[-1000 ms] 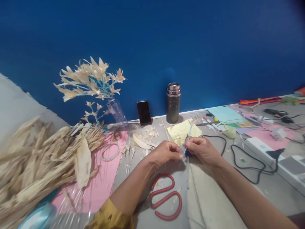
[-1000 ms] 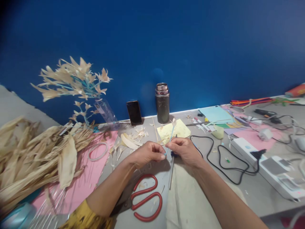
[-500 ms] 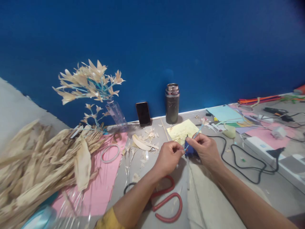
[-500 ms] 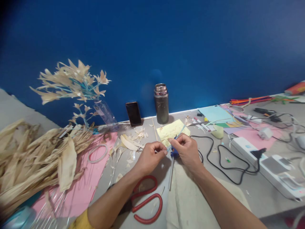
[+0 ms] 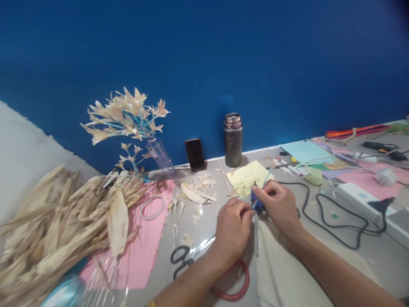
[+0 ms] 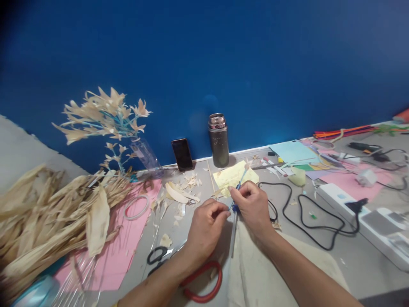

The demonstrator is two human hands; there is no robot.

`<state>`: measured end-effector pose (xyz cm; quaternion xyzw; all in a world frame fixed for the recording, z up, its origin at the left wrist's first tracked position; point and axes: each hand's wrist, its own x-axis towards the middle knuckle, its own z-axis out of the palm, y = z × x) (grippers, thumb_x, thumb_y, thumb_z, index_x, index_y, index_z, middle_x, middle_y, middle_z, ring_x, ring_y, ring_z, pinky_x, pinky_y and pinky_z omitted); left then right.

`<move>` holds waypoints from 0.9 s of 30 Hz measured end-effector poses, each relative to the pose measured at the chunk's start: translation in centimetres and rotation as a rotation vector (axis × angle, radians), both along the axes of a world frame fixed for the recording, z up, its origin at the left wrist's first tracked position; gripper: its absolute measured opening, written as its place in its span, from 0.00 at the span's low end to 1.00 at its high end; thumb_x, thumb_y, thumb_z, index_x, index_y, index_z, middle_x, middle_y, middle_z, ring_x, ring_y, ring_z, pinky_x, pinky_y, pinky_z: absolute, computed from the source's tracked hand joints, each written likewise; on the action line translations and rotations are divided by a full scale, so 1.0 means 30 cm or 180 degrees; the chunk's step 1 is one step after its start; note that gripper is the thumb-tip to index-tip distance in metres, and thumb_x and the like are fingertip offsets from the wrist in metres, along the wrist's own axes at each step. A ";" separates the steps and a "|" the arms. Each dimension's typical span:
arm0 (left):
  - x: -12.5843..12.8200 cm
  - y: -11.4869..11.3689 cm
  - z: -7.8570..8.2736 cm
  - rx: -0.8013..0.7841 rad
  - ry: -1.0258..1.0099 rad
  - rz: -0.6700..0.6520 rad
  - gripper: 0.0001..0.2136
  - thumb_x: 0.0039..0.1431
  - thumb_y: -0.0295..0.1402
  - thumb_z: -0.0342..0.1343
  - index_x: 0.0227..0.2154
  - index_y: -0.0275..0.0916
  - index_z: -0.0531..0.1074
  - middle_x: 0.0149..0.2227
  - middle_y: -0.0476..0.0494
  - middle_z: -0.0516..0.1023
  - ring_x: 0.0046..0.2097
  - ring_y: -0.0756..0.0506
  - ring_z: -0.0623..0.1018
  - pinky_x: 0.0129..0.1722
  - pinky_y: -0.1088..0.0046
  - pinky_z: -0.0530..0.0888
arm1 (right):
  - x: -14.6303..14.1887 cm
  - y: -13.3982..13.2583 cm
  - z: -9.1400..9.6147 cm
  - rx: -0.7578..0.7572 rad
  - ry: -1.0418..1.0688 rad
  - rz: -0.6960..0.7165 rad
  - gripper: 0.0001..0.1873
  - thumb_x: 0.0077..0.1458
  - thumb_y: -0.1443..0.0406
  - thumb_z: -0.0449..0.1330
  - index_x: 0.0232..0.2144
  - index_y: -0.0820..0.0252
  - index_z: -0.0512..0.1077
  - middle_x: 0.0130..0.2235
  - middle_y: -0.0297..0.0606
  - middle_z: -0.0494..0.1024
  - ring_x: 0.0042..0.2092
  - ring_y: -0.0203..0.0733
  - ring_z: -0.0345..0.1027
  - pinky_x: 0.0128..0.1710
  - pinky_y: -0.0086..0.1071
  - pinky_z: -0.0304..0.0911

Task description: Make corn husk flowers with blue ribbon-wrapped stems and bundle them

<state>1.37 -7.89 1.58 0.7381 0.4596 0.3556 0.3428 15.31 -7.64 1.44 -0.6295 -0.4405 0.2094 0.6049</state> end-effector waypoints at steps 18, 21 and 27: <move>-0.126 0.039 -0.006 -0.1719 -0.2322 0.0032 0.18 0.60 0.42 0.56 0.19 0.39 0.61 0.16 0.55 0.61 0.18 0.55 0.59 0.20 0.78 0.58 | 0.019 -0.008 0.008 -0.0024 0.1431 0.0757 0.24 0.43 0.54 0.72 0.15 0.57 0.63 0.18 0.27 0.63 0.20 0.31 0.55 0.16 0.26 0.55; -0.111 0.036 -0.023 -0.2048 -0.2406 -0.0217 0.11 0.53 0.37 0.65 0.36 0.37 0.75 0.35 0.45 0.76 0.32 0.51 0.73 0.30 0.77 0.69 | 0.010 -0.017 0.018 0.0008 0.1304 0.0892 0.24 0.44 0.54 0.71 0.14 0.58 0.63 0.19 0.28 0.64 0.21 0.32 0.57 0.19 0.27 0.58; -0.076 0.012 -0.044 -0.3631 -0.2820 -0.1539 0.23 0.54 0.50 0.60 0.41 0.33 0.77 0.40 0.35 0.75 0.39 0.44 0.75 0.32 0.70 0.72 | -0.014 -0.043 0.005 -0.0221 0.1825 0.1375 0.22 0.46 0.54 0.70 0.19 0.56 0.62 0.21 0.26 0.65 0.17 0.31 0.55 0.14 0.27 0.52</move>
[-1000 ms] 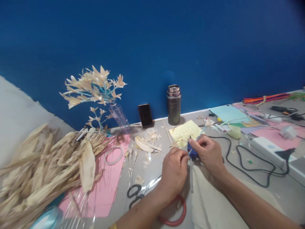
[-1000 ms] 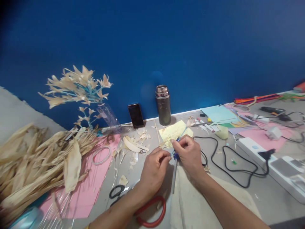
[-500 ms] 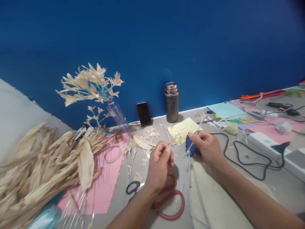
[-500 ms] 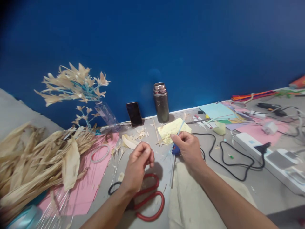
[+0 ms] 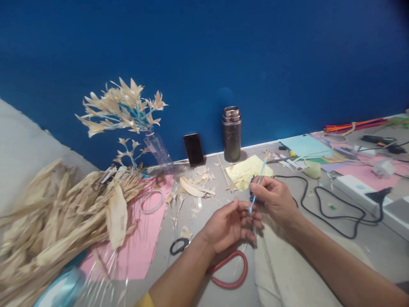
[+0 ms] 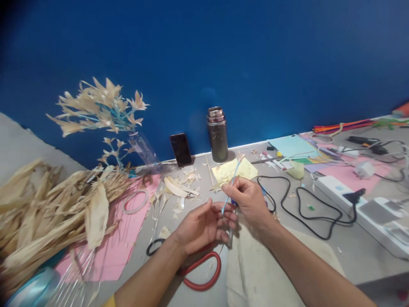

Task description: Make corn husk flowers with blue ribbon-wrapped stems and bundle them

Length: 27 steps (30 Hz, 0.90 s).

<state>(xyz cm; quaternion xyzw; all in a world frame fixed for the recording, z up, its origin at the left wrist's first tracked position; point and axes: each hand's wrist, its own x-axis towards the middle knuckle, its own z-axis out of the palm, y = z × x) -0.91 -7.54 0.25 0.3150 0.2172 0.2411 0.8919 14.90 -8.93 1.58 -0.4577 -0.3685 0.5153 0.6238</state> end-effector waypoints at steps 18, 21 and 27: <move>0.016 -0.037 0.012 0.1318 0.1299 0.1456 0.10 0.55 0.37 0.61 0.26 0.38 0.67 0.23 0.50 0.71 0.25 0.51 0.70 0.26 0.76 0.65 | 0.011 0.024 -0.014 0.0167 -0.0908 -0.0471 0.22 0.46 0.56 0.69 0.15 0.56 0.60 0.22 0.30 0.66 0.25 0.35 0.55 0.25 0.30 0.51; 0.019 -0.052 0.013 0.2177 0.1999 0.1718 0.06 0.58 0.33 0.57 0.27 0.39 0.69 0.25 0.50 0.72 0.27 0.50 0.71 0.30 0.74 0.67 | 0.007 0.026 -0.016 0.0100 -0.1338 -0.0865 0.22 0.46 0.55 0.68 0.14 0.55 0.60 0.19 0.29 0.64 0.24 0.35 0.55 0.24 0.31 0.52; 0.011 -0.074 -0.011 0.3766 0.2613 0.1839 0.06 0.59 0.25 0.51 0.28 0.40 0.69 0.30 0.47 0.73 0.33 0.48 0.71 0.35 0.73 0.66 | -0.011 0.013 0.008 0.0084 -0.1720 -0.1129 0.23 0.45 0.54 0.67 0.12 0.55 0.60 0.16 0.28 0.61 0.22 0.34 0.53 0.22 0.30 0.53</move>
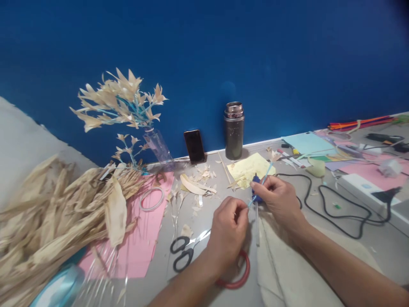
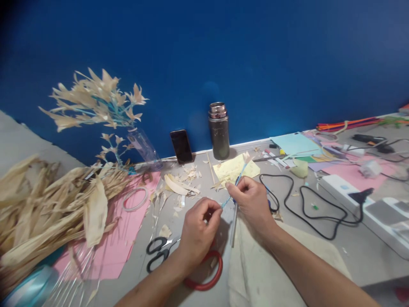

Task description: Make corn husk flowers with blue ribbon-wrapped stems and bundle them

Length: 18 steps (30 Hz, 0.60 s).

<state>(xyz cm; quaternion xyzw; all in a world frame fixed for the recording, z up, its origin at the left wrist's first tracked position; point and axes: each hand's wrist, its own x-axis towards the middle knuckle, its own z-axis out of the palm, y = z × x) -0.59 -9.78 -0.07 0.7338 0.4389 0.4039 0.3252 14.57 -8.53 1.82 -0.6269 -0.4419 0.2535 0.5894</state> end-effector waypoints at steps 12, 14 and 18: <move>-0.013 0.029 0.035 -0.2081 -0.1747 -0.0568 0.06 0.56 0.33 0.57 0.29 0.39 0.65 0.22 0.54 0.65 0.21 0.53 0.65 0.24 0.74 0.64 | 0.028 -0.002 -0.017 -0.0478 0.1888 0.1599 0.22 0.48 0.48 0.67 0.40 0.57 0.79 0.36 0.37 0.75 0.28 0.35 0.61 0.26 0.29 0.59; -0.017 0.039 0.040 -0.2542 -0.2321 -0.0801 0.10 0.52 0.34 0.62 0.29 0.38 0.66 0.23 0.54 0.65 0.21 0.54 0.63 0.24 0.75 0.65 | 0.033 -0.007 -0.021 -0.0537 0.2025 0.1806 0.20 0.47 0.52 0.70 0.40 0.55 0.80 0.39 0.38 0.76 0.29 0.35 0.62 0.28 0.30 0.61; -0.024 0.044 0.039 -0.2384 -0.2192 -0.0662 0.09 0.50 0.33 0.63 0.28 0.38 0.67 0.22 0.54 0.67 0.21 0.54 0.64 0.24 0.75 0.66 | 0.041 0.004 -0.041 -0.0357 0.1611 0.1601 0.16 0.43 0.52 0.72 0.24 0.59 0.80 0.32 0.36 0.75 0.27 0.34 0.57 0.27 0.32 0.57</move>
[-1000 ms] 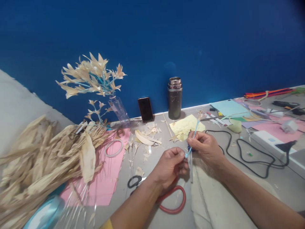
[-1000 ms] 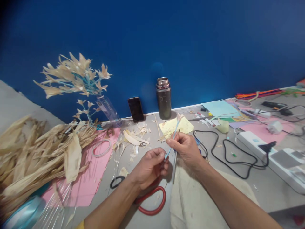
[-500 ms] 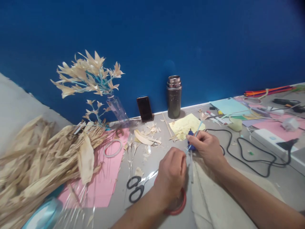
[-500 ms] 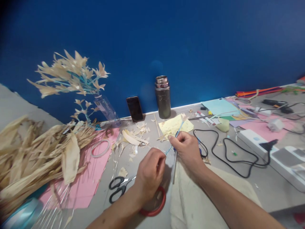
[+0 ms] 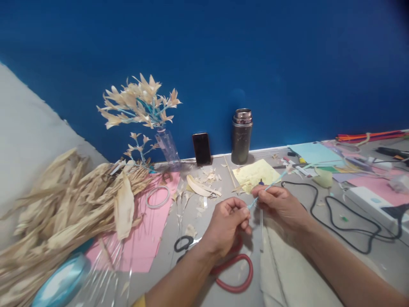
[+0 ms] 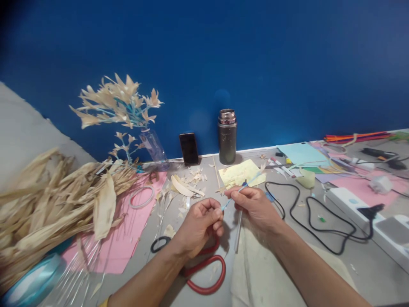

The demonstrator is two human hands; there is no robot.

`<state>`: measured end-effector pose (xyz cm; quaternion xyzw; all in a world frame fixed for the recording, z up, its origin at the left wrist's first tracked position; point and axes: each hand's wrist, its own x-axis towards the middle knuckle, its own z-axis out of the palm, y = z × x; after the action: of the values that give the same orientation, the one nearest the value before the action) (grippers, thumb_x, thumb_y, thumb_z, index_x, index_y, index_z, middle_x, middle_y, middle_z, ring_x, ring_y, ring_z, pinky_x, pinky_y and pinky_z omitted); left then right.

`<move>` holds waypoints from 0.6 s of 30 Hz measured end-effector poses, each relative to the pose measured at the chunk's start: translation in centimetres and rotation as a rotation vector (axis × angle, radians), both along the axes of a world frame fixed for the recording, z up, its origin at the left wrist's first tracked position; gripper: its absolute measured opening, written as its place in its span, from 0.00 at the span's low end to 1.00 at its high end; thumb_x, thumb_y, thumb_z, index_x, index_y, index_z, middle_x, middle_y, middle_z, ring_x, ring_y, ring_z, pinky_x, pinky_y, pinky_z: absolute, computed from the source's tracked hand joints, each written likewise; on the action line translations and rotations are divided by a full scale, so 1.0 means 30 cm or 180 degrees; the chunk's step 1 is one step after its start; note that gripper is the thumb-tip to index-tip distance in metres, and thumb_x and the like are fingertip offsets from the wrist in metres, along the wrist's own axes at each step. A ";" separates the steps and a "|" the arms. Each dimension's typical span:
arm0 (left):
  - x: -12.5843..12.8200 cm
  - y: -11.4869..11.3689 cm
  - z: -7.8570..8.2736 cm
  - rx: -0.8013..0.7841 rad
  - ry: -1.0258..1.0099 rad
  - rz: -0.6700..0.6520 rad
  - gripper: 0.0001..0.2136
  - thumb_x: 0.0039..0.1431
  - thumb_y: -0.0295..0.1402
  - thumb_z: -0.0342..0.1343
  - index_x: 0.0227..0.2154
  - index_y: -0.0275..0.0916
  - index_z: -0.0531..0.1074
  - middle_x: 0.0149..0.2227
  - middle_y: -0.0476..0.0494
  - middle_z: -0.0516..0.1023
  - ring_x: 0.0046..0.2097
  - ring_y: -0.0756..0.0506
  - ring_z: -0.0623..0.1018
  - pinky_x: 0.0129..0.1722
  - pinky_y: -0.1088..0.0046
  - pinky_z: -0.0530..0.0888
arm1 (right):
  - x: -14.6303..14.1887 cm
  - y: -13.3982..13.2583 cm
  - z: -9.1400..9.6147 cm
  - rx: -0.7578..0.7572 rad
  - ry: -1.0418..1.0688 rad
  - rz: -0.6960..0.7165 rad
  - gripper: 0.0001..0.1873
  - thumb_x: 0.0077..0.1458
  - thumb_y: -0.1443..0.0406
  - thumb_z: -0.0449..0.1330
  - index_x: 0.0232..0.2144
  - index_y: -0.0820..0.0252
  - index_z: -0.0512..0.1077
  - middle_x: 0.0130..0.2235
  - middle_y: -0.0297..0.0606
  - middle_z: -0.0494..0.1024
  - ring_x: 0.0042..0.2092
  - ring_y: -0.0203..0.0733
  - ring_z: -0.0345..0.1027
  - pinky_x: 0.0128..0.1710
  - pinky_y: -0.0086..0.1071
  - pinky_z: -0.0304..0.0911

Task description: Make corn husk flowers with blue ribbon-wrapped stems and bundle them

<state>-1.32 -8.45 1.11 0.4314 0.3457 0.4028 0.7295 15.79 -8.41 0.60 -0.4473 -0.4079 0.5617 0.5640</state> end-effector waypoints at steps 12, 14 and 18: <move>0.024 -0.057 -0.028 0.1762 0.2135 0.0597 0.04 0.59 0.27 0.49 0.29 0.40 0.66 0.31 0.49 0.72 0.35 0.48 0.70 0.36 0.71 0.65 | -0.032 -0.007 -0.006 0.0568 -0.1696 -0.0857 0.22 0.46 0.53 0.68 0.14 0.56 0.64 0.22 0.32 0.66 0.27 0.39 0.58 0.27 0.34 0.54; 0.004 -0.047 -0.011 0.1801 0.2184 0.0612 0.05 0.60 0.27 0.48 0.29 0.40 0.65 0.31 0.49 0.71 0.35 0.48 0.69 0.36 0.71 0.64 | -0.035 -0.010 0.003 0.0516 -0.1673 -0.0713 0.20 0.47 0.51 0.66 0.16 0.56 0.66 0.22 0.32 0.68 0.27 0.39 0.60 0.26 0.33 0.56; -0.157 0.026 0.076 0.1379 0.1948 0.0987 0.04 0.58 0.29 0.50 0.28 0.40 0.65 0.25 0.52 0.66 0.28 0.49 0.68 0.32 0.72 0.65 | -0.010 0.006 0.047 0.0318 -0.1887 -0.0171 0.17 0.49 0.50 0.64 0.25 0.58 0.75 0.24 0.34 0.73 0.25 0.38 0.62 0.25 0.32 0.58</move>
<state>-6.04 -7.67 3.40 0.6179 0.5150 0.4244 0.4157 15.49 -8.24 2.01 -0.5741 -0.5699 0.3707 0.4563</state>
